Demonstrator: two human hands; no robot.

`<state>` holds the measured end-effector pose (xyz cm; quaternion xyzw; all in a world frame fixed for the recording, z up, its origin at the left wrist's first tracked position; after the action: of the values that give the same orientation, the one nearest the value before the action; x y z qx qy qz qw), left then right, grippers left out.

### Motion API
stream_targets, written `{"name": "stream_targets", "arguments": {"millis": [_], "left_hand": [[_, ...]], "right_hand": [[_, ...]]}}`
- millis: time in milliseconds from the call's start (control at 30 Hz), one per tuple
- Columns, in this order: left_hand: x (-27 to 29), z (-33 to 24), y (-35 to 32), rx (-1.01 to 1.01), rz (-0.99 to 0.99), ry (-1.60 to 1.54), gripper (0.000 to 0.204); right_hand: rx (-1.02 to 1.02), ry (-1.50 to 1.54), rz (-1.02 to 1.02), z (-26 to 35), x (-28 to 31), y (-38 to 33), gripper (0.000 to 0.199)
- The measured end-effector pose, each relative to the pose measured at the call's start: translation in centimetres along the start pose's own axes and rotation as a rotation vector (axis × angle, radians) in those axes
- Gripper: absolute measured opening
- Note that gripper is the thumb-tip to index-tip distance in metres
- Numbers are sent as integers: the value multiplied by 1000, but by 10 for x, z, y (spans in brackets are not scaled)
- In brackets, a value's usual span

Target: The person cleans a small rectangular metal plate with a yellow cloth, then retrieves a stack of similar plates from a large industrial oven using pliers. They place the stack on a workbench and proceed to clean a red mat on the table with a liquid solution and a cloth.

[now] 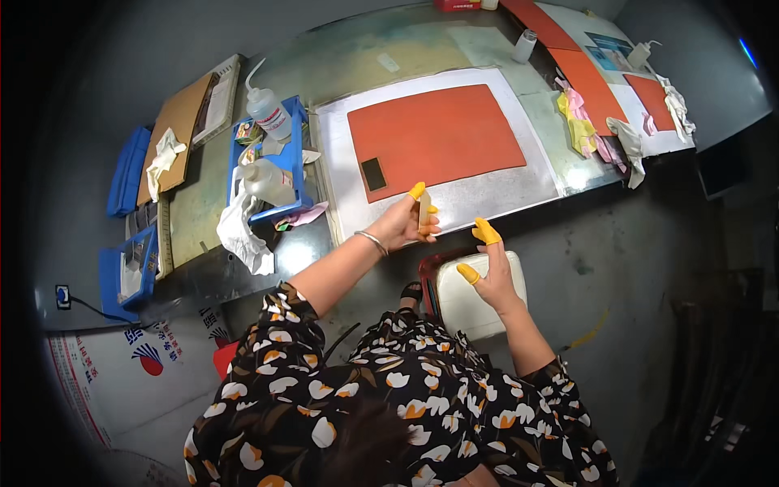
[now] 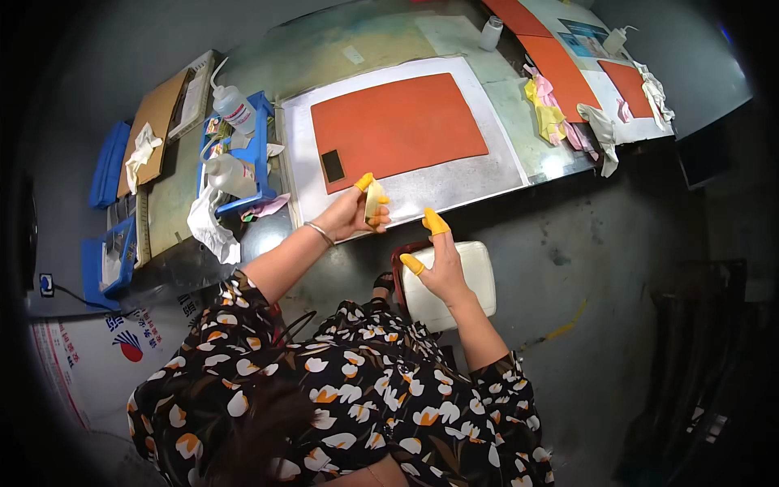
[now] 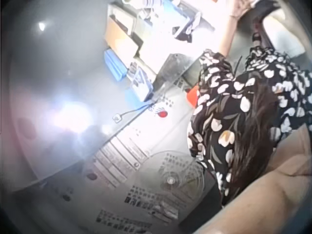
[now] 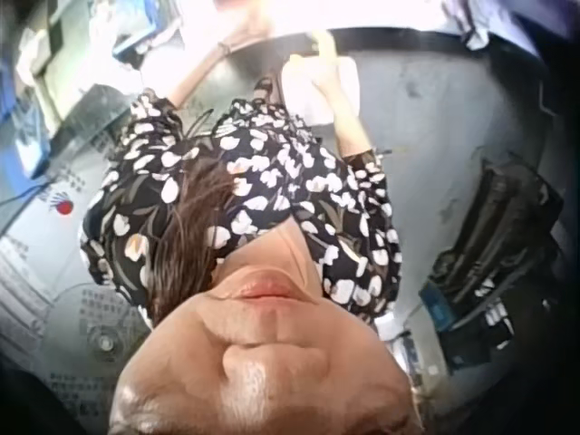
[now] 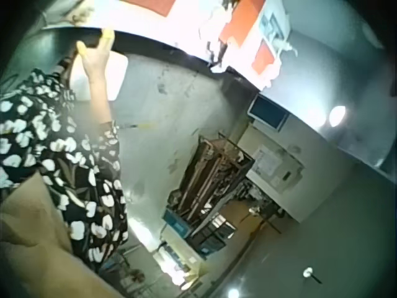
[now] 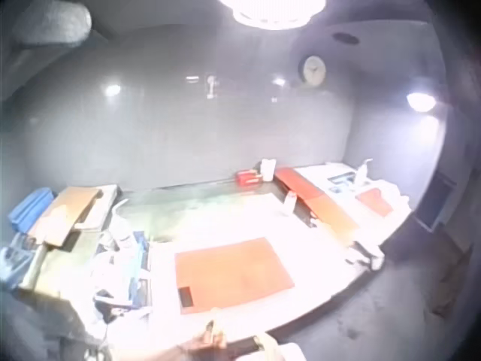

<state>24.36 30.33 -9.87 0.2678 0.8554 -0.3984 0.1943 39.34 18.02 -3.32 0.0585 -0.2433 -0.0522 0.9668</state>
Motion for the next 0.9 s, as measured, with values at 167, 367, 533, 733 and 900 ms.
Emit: {"name": "stream_targets", "arguments": {"millis": [167,367,533,733,900], "left_hand": [[53,-78,49,-139,-338,755,58],[37,-135,84,-130,-639,1674,57],[35,-133,101,-56,-623,1876,59],[40,-128,108,-5,-694,1910,63],[50,-120,99,-31,-806,1768,62]], "right_hand": [[-123,-122,-33,-33,4,-30,67],[-384,-213,-160,-59,29,-88,57],[-503,-227,-286,-63,32,-120,50],[-536,-253,-302,-63,37,-151,42],[-577,-202,-253,-79,62,-186,39]]}}
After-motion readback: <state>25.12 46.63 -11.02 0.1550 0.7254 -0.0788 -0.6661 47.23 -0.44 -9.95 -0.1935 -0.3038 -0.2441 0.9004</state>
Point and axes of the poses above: each hand's wrist, its own y-axis towards the middle knuckle, its own x-axis out of the back of the hand, z = x × y, the point moved 5 cm from there along y, towards the middle knuckle, and after that the axes turned 3 degrees about -x, right-handed, at the moved point
